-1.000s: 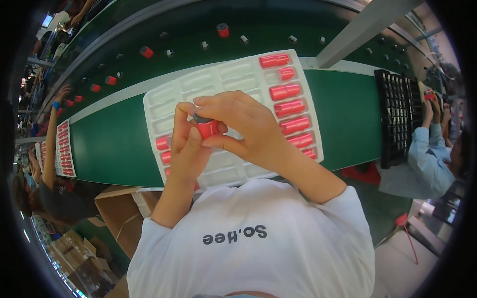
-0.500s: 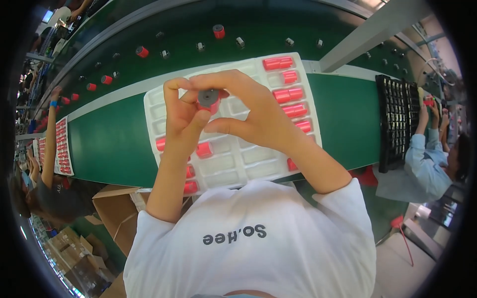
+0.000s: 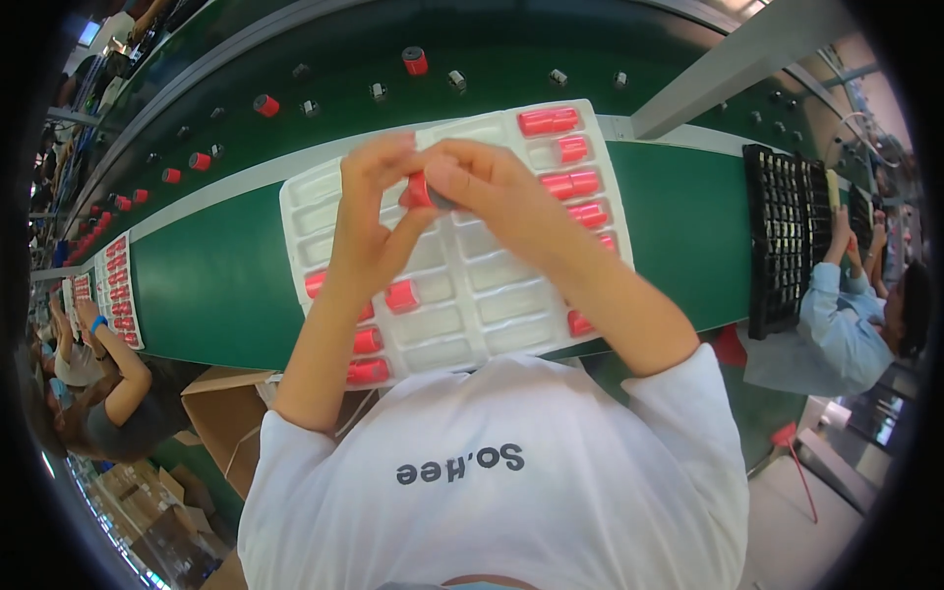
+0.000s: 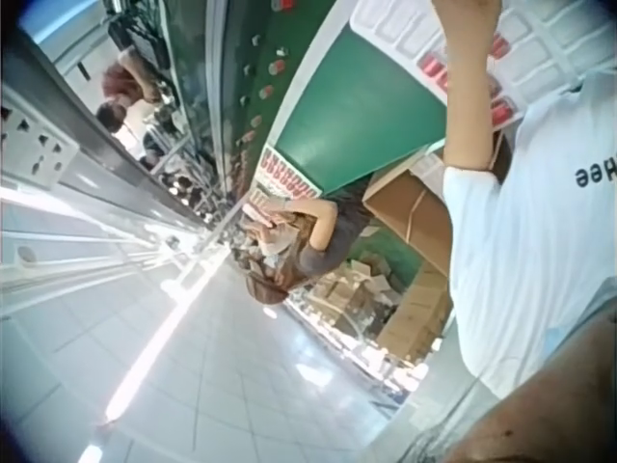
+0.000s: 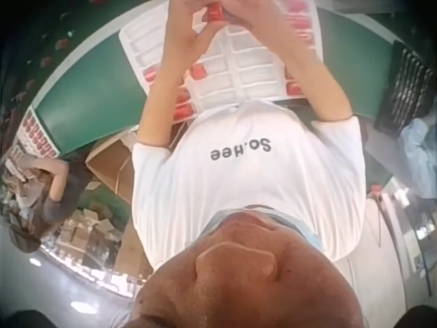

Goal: The person assembles pink cylindrical components by attaching gray caps to them by hand, then places the assembled components into a white plastic tray on a factory assembly line.

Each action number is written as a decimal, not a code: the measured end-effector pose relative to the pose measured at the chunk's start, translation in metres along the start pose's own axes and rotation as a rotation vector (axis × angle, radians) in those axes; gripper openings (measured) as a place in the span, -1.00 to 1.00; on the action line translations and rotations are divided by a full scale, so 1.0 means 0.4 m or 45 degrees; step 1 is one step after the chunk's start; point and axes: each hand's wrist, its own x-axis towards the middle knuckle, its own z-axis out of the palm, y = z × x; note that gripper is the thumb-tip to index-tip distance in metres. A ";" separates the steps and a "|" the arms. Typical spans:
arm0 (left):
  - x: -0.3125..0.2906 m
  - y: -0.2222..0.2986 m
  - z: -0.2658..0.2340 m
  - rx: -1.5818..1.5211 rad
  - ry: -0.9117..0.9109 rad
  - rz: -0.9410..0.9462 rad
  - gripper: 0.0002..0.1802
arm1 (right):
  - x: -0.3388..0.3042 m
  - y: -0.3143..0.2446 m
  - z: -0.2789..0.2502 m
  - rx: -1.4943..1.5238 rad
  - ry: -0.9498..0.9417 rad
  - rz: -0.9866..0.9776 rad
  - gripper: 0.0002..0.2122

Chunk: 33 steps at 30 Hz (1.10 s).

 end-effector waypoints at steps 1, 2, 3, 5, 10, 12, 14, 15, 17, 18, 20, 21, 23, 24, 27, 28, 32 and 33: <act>0.013 -0.014 -0.007 0.009 -0.002 -0.004 -0.47 | 0.025 -0.002 -0.021 -0.146 0.015 -0.080 -0.62; 0.034 -0.037 -0.022 0.008 0.120 -0.090 -0.48 | 0.066 -0.008 -0.055 -0.293 0.032 -0.161 -0.65; 0.061 -0.069 -0.038 -0.007 0.239 -0.167 -0.48 | 0.110 -0.019 -0.100 -0.536 0.174 -0.228 -0.67; 0.105 -0.168 -0.090 0.539 0.273 -0.296 -0.53 | 0.200 -0.047 -0.224 -0.976 0.395 -0.299 -0.70; 0.158 -0.382 -0.146 0.675 -0.310 -0.583 -0.67 | 0.347 -0.016 -0.331 -1.287 0.582 -0.011 -0.72; 0.163 -0.415 -0.146 0.815 -0.366 -0.456 -0.67 | 0.363 0.001 -0.337 -1.807 0.560 0.119 -0.68; 0.178 -0.411 -0.151 0.700 -0.415 -0.549 -0.69 | 0.374 0.035 -0.355 -2.152 0.645 -0.188 -0.67; 0.182 -0.405 -0.152 0.698 -0.421 -0.545 -0.69 | 0.380 0.050 -0.365 -2.479 0.727 -0.532 -0.67; 0.172 -0.384 -0.156 0.241 -0.240 -0.801 -0.71 | 0.398 0.075 -0.381 -2.371 0.792 -0.621 -0.67; 0.163 -0.360 -0.157 0.245 -0.244 -0.803 -0.71 | 0.406 0.085 -0.384 -2.258 0.843 -0.711 -0.67; 0.146 -0.287 -0.144 -0.522 -0.053 -1.091 -0.70 | 0.403 0.079 -0.393 -2.199 0.860 -0.537 -0.69; 0.135 -0.253 -0.146 -0.513 -0.048 -1.087 -0.70 | 0.404 0.073 -0.387 -2.135 0.859 -0.381 -0.70; 0.117 -0.193 -0.143 -0.957 -0.023 -0.975 -0.71 | 0.385 0.060 -0.394 -2.159 0.896 -0.478 -0.74; 0.114 -0.166 -0.138 -0.954 -0.026 -0.969 -0.71 | 0.374 0.051 -0.392 -2.189 0.936 -0.565 -0.76; 0.076 -0.110 -0.145 -1.124 0.088 -1.038 -0.64 | 0.287 -0.035 -0.195 -1.335 0.500 -0.860 -0.76; 0.064 -0.100 -0.133 -1.125 0.086 -1.028 -0.64 | 0.248 -0.051 -0.125 -1.137 0.253 -0.913 -0.69; 0.013 -0.049 -0.117 -1.479 0.084 -1.001 -0.60 | 0.179 -0.020 0.020 -1.431 -0.009 -1.054 -0.67; 0.004 -0.037 -0.120 -1.400 0.153 -1.039 -0.58 | 0.167 -0.022 0.031 -1.437 -0.002 -1.056 -0.67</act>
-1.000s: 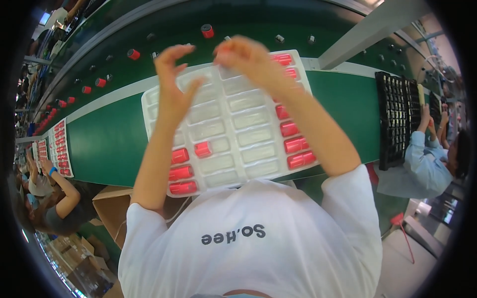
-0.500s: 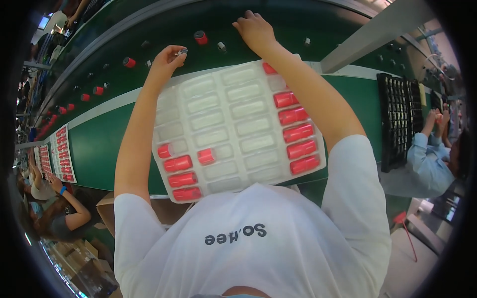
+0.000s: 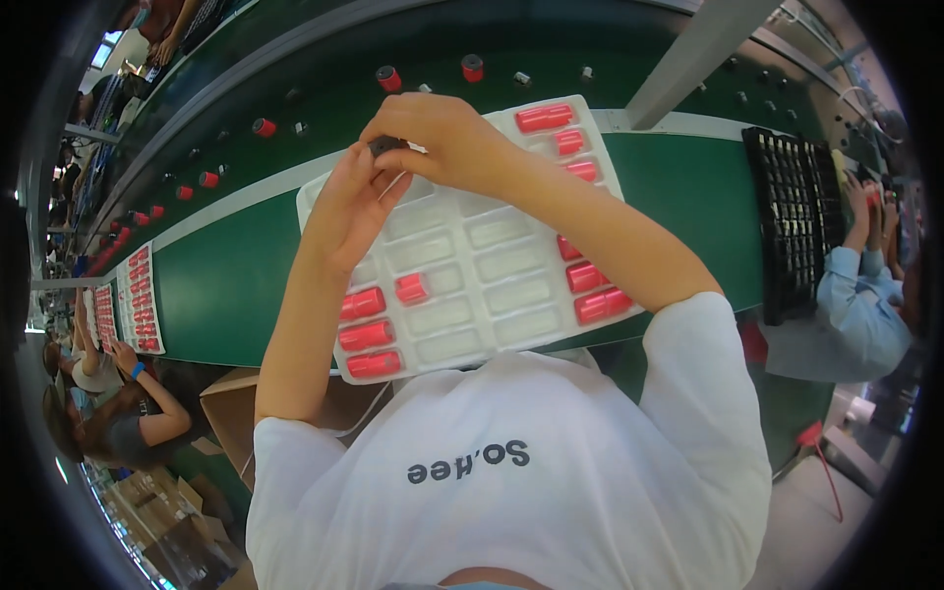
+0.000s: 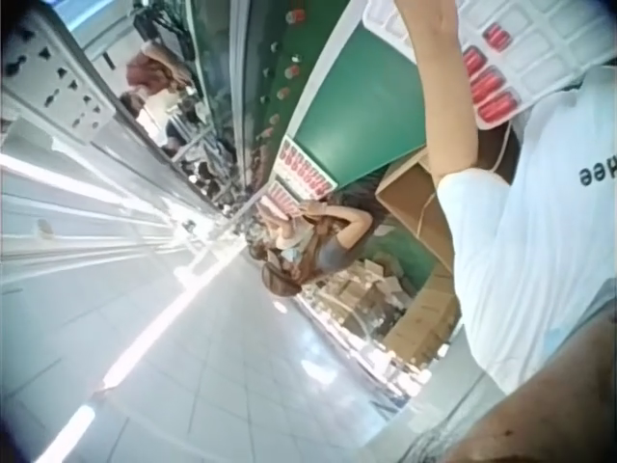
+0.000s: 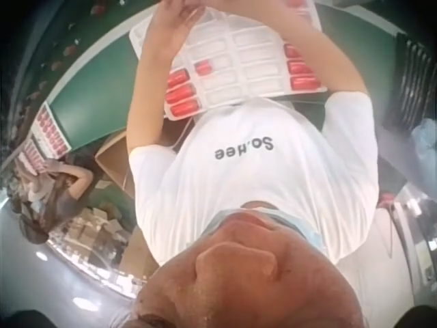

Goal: The person assembles pink cylindrical components by attaching gray caps to them by hand, then places the assembled components into a white plastic tray on a factory assembly line.

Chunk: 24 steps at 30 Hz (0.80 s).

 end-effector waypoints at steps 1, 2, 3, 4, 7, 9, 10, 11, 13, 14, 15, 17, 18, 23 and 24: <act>-0.016 0.000 0.001 0.043 0.094 0.016 -0.56 | -0.002 -0.015 -0.003 0.120 0.026 0.108 -0.73; -0.031 -0.003 -0.013 0.046 0.088 0.015 -0.56 | -0.001 -0.025 -0.009 0.241 0.052 0.216 -0.80; -0.065 -0.003 -0.037 0.550 0.070 0.105 -0.57 | 0.003 -0.039 -0.021 0.254 0.049 0.205 -0.80; -0.082 -0.010 -0.051 1.050 0.033 0.188 -0.58 | -0.003 -0.037 -0.048 0.518 0.147 0.497 -0.82; -0.190 -0.039 -0.034 2.008 -0.385 0.089 -0.61 | -0.045 -0.010 -0.136 0.847 0.291 0.878 -0.84; -0.213 -0.078 -0.044 2.092 -0.380 0.181 -0.63 | -0.067 -0.001 -0.156 0.920 0.327 0.963 -0.84; -0.215 -0.091 -0.048 2.172 -0.380 0.278 -0.65 | -0.078 -0.001 -0.157 0.855 0.298 0.959 -0.83; -0.215 -0.095 -0.052 2.174 -0.379 0.277 -0.65 | -0.087 -0.002 -0.156 0.789 0.269 0.954 -0.82; -0.205 -0.086 -0.061 2.123 -0.438 0.276 -0.63 | -0.099 -0.011 -0.142 0.826 0.246 0.899 -0.82; -0.199 -0.074 -0.062 2.125 -0.444 0.274 -0.63 | -0.104 -0.020 -0.136 0.862 0.217 0.843 -0.82; -0.192 -0.058 -0.062 1.892 -0.443 0.132 -0.61 | -0.108 -0.033 -0.135 0.862 0.223 0.850 -0.82; -0.185 -0.034 -0.033 1.656 -0.443 -0.013 -0.60 | -0.108 -0.072 -0.146 0.932 0.136 0.907 -0.79; -0.188 -0.021 0.000 1.190 -0.317 -0.066 -0.58 | -0.105 -0.101 -0.144 0.946 0.103 0.926 -0.76; -0.159 -0.018 0.055 0.559 -0.235 0.020 -0.56 | -0.110 -0.176 -0.110 0.769 0.110 0.554 -0.75; -0.153 -0.023 0.062 0.560 -0.236 0.020 -0.56 | -0.110 -0.179 -0.108 0.732 0.110 0.504 -0.74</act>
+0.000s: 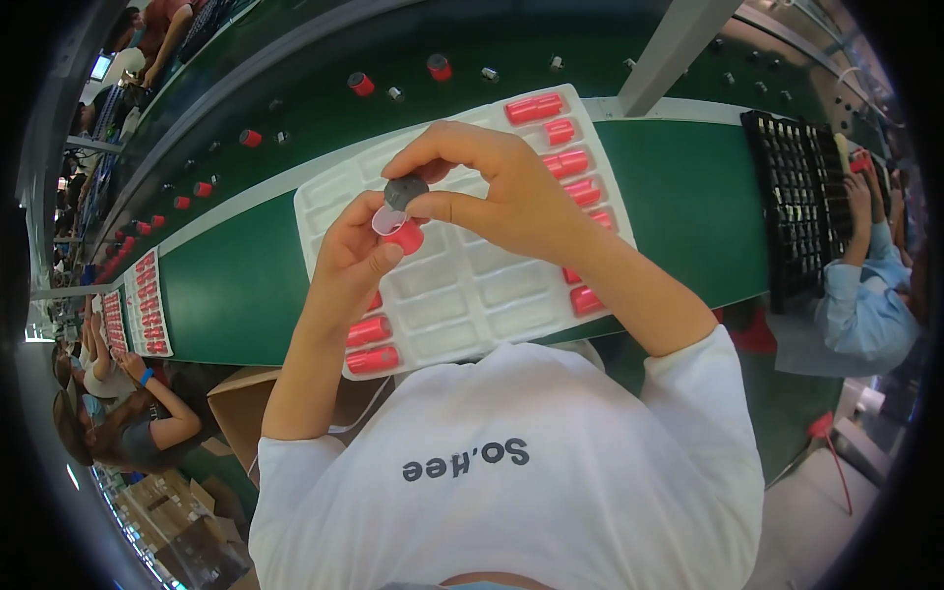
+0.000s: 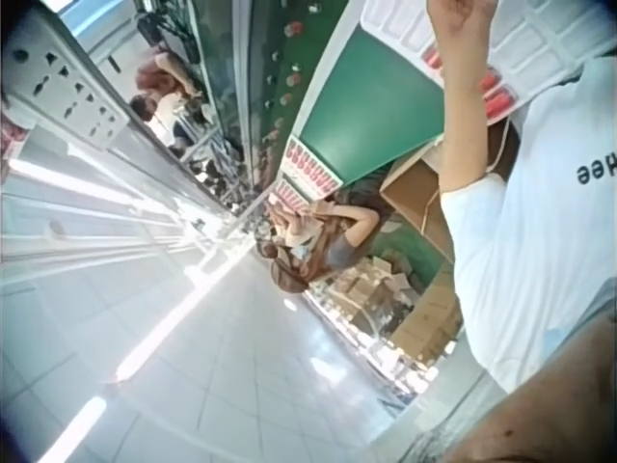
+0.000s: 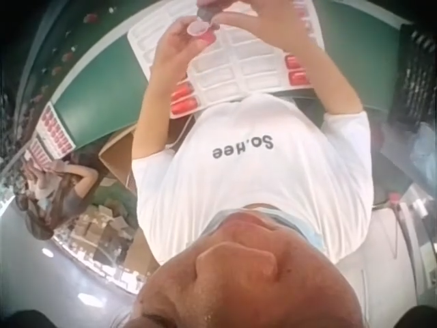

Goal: The person assembles pink cylindrical components by attaching gray caps to them by hand, then places the assembled components into a white plastic tray on a factory assembly line.

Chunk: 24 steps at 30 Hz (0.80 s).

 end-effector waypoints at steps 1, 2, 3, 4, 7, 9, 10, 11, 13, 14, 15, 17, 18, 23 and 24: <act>0.007 -0.001 0.009 -0.031 -0.011 0.056 -0.56 | 0.000 -0.001 0.002 -0.036 -0.007 -0.050 -0.73; 0.011 -0.003 0.015 -0.062 -0.022 0.112 -0.56 | 0.003 -0.002 0.002 -0.036 -0.007 -0.051 -0.73; 0.013 -0.005 0.018 -0.060 -0.027 0.111 -0.56 | 0.005 -0.006 0.003 -0.046 0.045 -0.068 -0.73; 0.014 -0.009 0.018 0.041 0.007 0.194 -0.58 | 0.006 -0.008 0.004 -0.056 0.097 -0.084 -0.74; 0.024 0.002 0.029 -0.141 0.092 0.182 -0.60 | -0.002 -0.009 0.009 -0.037 0.203 -0.046 -0.75; 0.029 0.006 0.036 -0.422 0.147 0.087 -0.60 | -0.013 0.001 0.006 -0.031 0.219 -0.026 -0.75; 0.030 0.007 0.038 -0.525 0.156 0.109 -0.58 | -0.018 0.004 0.004 -0.026 0.233 -0.007 -0.75; 0.030 0.007 0.038 -0.628 0.166 0.130 -0.57 | -0.024 0.004 0.006 -0.025 0.233 -0.008 -0.75; 0.029 0.000 0.029 -0.632 0.161 0.170 -0.54 | -0.037 0.002 0.015 -0.021 0.241 0.002 -0.76; 0.029 -0.001 0.025 -0.638 0.154 0.211 -0.52 | -0.041 -0.001 0.022 -0.019 0.243 0.001 -0.76; 0.029 0.000 0.024 -0.637 0.152 0.208 -0.52 | -0.046 -0.003 0.028 -0.023 0.238 -0.003 -0.75; 0.027 0.005 0.027 -0.678 0.143 0.163 -0.58 | -0.049 -0.001 0.035 -0.027 0.237 -0.008 -0.75; 0.028 0.009 0.031 -0.678 0.139 0.158 -0.58 | -0.051 0.003 0.037 -0.016 0.250 -0.019 -0.75; 0.026 0.013 0.043 -0.738 0.182 0.056 -0.67 | -0.057 -0.003 0.043 0.015 0.307 -0.043 -0.76; 0.028 0.008 0.041 -0.736 0.181 0.057 -0.67 | -0.058 -0.002 0.044 0.002 0.321 -0.068 -0.76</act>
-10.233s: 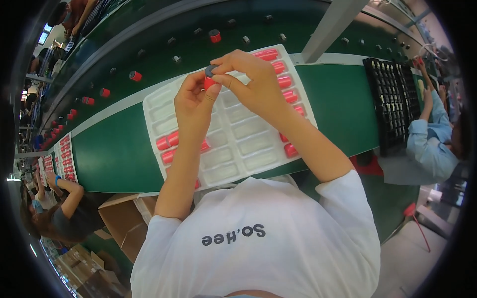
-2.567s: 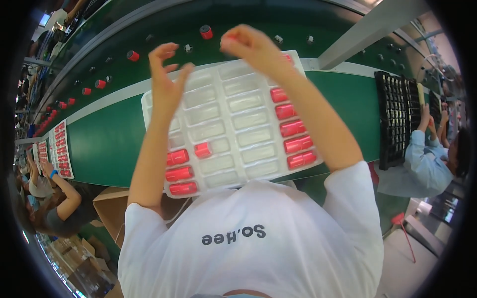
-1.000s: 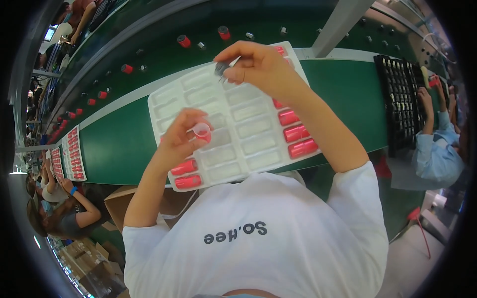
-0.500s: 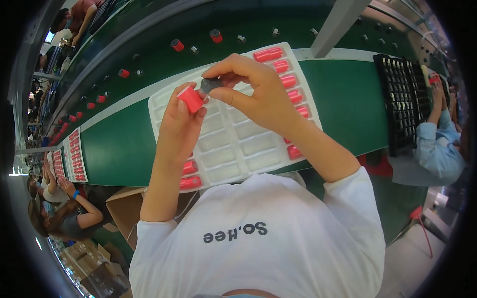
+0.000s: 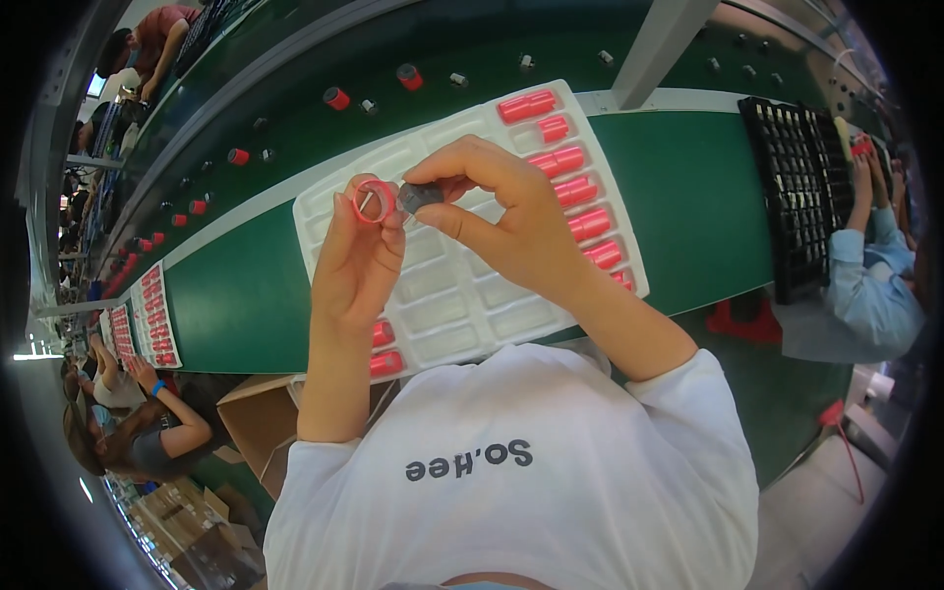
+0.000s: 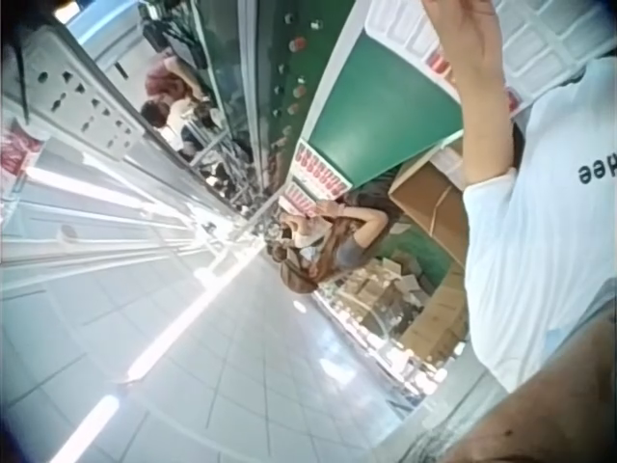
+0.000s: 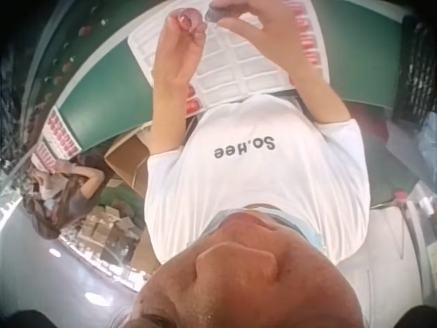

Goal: The person assembles pink cylindrical components by attaching gray caps to them by hand, then places the assembled components into a white plastic tray on a factory assembly line.

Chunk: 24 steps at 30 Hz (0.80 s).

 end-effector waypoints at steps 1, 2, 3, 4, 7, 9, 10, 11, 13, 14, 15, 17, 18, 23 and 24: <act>0.004 -0.004 -0.003 -0.004 -0.033 -0.009 -0.68 | -0.001 0.000 0.001 -0.011 0.014 -0.027 -0.75; 0.006 -0.008 -0.003 -0.007 -0.066 -0.018 -0.69 | 0.002 -0.002 0.001 -0.011 0.013 -0.029 -0.75; 0.006 -0.014 0.008 -0.008 -0.066 -0.021 -0.69 | 0.007 -0.003 0.000 -0.065 0.030 -0.151 -0.75; 0.005 -0.020 0.028 0.027 0.040 -0.043 -0.69 | 0.014 -0.004 -0.002 -0.120 0.046 -0.273 -0.75; -0.005 -0.028 0.035 0.097 0.078 -0.088 -0.68 | 0.041 -0.011 -0.005 -0.285 -0.058 -0.509 -0.75; -0.013 -0.030 0.042 0.129 0.010 -0.111 -0.67 | 0.043 -0.008 -0.007 -0.312 -0.113 -0.513 -0.76; -0.016 -0.032 0.057 0.155 0.077 -0.094 -0.65 | 0.043 -0.006 -0.007 -0.340 -0.168 -0.517 -0.78; -0.017 -0.035 0.067 0.181 0.146 -0.078 -0.63 | 0.041 -0.004 -0.008 -0.340 -0.171 -0.517 -0.78; -0.019 -0.045 0.068 0.203 0.165 -0.032 -0.63 | 0.036 0.002 -0.008 -0.404 -0.191 -0.596 -0.77; -0.020 -0.051 0.067 0.228 0.182 0.009 -0.62 | 0.031 0.003 -0.004 -0.401 -0.196 -0.597 -0.77; -0.018 -0.058 0.065 0.226 0.183 0.012 -0.62 | 0.024 0.001 0.001 -0.457 -0.161 -0.578 -0.78; -0.014 -0.074 0.064 0.131 0.293 0.018 -0.61 | 0.005 0.004 0.015 -0.514 -0.128 -0.560 -0.78; -0.012 -0.080 0.067 0.130 0.289 0.017 -0.61 | -0.008 0.012 0.024 -0.567 -0.081 -0.534 -0.76; 0.000 -0.100 0.095 0.162 0.487 -0.090 -0.57 | -0.045 0.021 0.053 -0.607 0.099 -0.400 -0.73; 0.002 -0.100 0.089 0.160 0.490 -0.088 -0.57 | -0.047 0.028 0.043 -0.608 0.086 -0.374 -0.74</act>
